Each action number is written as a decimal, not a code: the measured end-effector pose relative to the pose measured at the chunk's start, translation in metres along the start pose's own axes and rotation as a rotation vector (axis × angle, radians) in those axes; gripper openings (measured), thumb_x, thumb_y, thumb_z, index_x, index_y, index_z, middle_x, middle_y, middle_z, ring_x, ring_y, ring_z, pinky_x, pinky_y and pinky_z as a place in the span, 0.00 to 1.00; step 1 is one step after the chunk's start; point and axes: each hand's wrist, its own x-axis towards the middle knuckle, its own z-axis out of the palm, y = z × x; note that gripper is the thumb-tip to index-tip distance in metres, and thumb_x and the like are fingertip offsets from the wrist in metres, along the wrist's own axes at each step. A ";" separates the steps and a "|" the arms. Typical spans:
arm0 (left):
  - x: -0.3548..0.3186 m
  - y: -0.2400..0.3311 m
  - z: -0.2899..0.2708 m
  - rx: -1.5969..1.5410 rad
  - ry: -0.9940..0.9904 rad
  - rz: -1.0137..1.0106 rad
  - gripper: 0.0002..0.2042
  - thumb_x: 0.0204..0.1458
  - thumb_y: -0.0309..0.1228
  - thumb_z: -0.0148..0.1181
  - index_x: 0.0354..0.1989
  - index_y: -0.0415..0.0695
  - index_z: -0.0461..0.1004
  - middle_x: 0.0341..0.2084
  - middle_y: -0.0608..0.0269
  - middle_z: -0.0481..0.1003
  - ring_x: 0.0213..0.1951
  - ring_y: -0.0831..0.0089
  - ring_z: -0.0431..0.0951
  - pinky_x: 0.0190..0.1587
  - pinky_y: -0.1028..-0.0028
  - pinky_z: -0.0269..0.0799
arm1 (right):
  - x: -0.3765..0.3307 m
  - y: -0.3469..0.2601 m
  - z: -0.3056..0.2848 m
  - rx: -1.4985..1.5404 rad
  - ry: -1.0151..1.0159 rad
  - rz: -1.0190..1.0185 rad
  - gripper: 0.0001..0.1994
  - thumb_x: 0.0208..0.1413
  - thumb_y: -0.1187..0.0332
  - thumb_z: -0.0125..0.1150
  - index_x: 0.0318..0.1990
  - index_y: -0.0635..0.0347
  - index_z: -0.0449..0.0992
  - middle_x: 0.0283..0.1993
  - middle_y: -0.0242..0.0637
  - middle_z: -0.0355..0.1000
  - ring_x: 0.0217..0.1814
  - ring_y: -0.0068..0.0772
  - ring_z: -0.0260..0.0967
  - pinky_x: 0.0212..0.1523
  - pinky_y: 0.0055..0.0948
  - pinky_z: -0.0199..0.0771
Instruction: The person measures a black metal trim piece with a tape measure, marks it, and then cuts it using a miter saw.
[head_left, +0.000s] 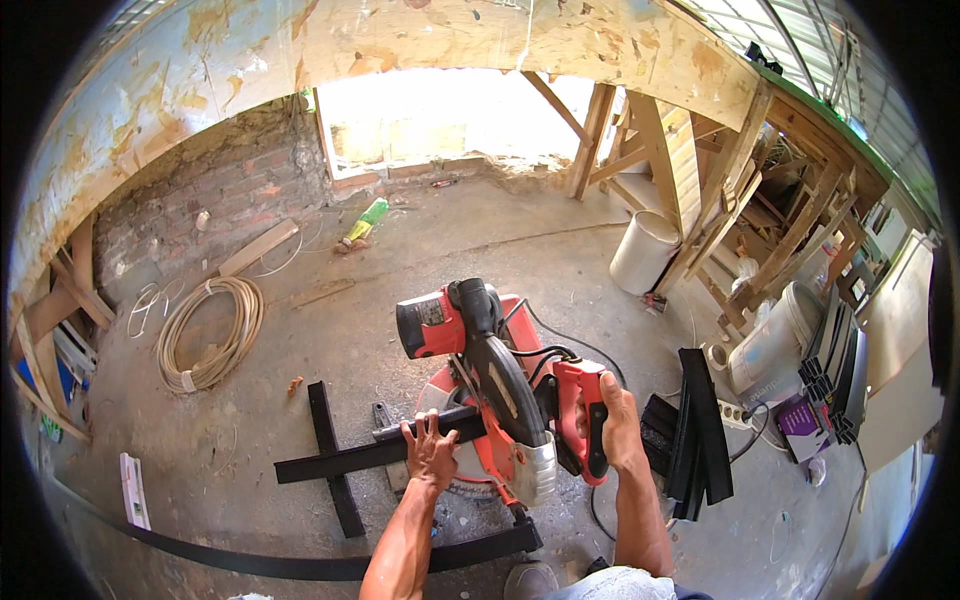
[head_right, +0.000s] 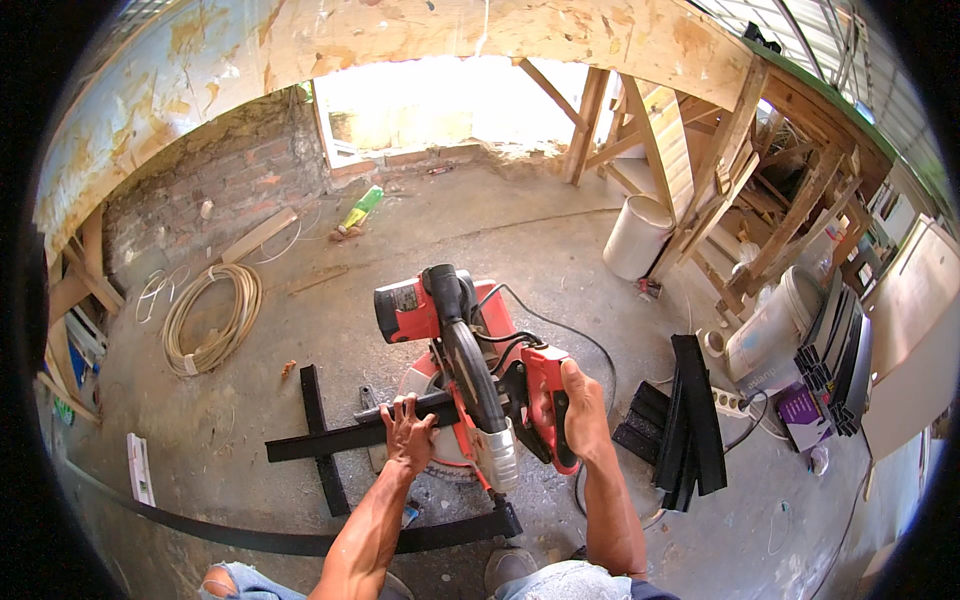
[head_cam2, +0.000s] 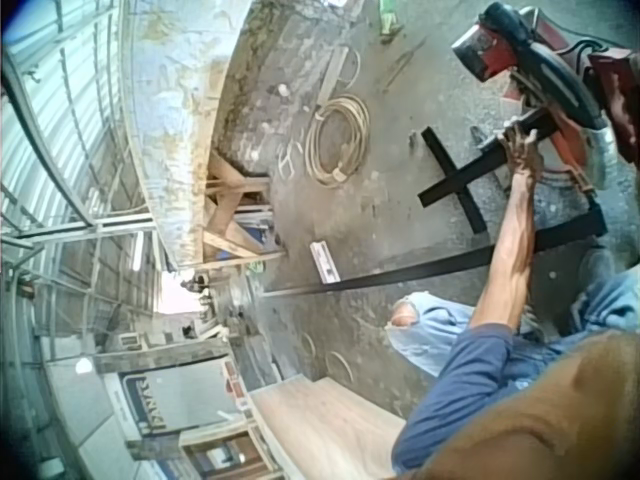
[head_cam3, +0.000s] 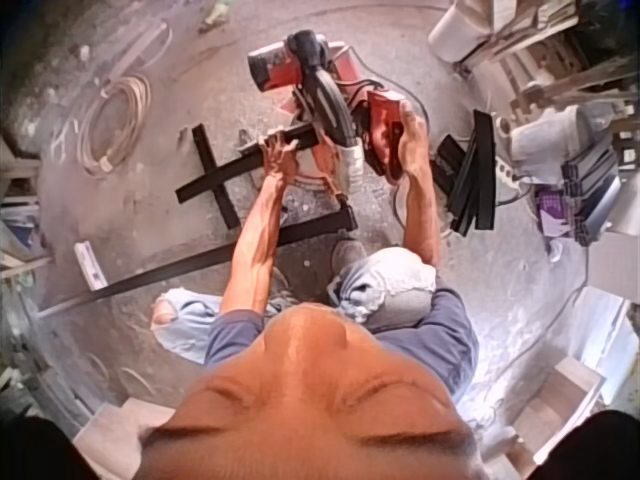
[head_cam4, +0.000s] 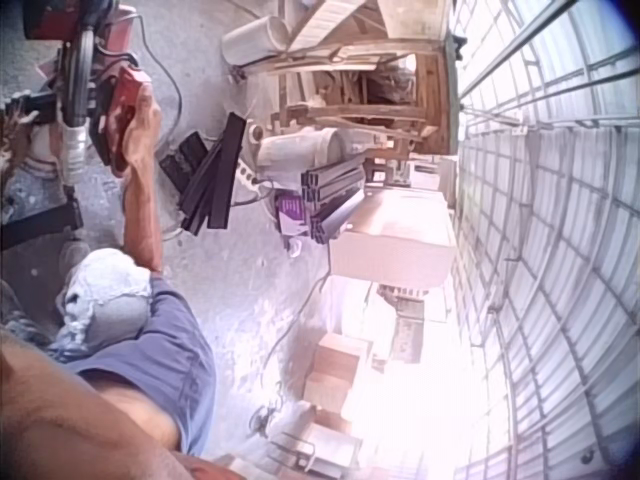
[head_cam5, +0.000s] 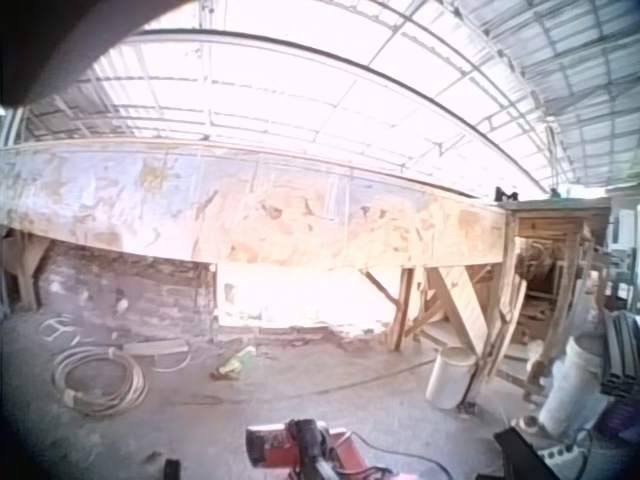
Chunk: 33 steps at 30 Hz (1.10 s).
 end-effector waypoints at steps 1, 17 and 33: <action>0.000 0.000 -0.001 0.000 -0.001 -0.002 0.13 0.47 0.36 0.67 0.43 0.59 0.83 0.56 0.52 0.63 0.64 0.52 0.56 0.66 0.41 0.44 | 0.000 0.001 0.000 -0.002 0.002 0.000 0.36 0.67 0.35 0.36 0.31 0.64 0.74 0.22 0.31 0.70 0.22 0.20 0.67 0.22 0.23 0.66; 0.001 0.000 -0.002 -0.027 -0.002 -0.013 0.14 0.45 0.35 0.67 0.42 0.57 0.82 0.56 0.52 0.63 0.64 0.52 0.56 0.66 0.41 0.43 | -0.007 0.007 0.001 0.002 0.007 -0.033 0.34 0.69 0.38 0.35 0.32 0.62 0.74 0.21 0.30 0.69 0.21 0.19 0.66 0.22 0.23 0.64; 0.001 0.000 0.000 -0.057 0.037 0.014 0.14 0.41 0.35 0.68 0.40 0.53 0.82 0.56 0.49 0.63 0.63 0.50 0.57 0.64 0.37 0.45 | -0.034 0.055 -0.004 0.040 0.023 -0.113 0.37 0.66 0.34 0.35 0.34 0.64 0.74 0.22 0.33 0.69 0.20 0.23 0.66 0.21 0.25 0.66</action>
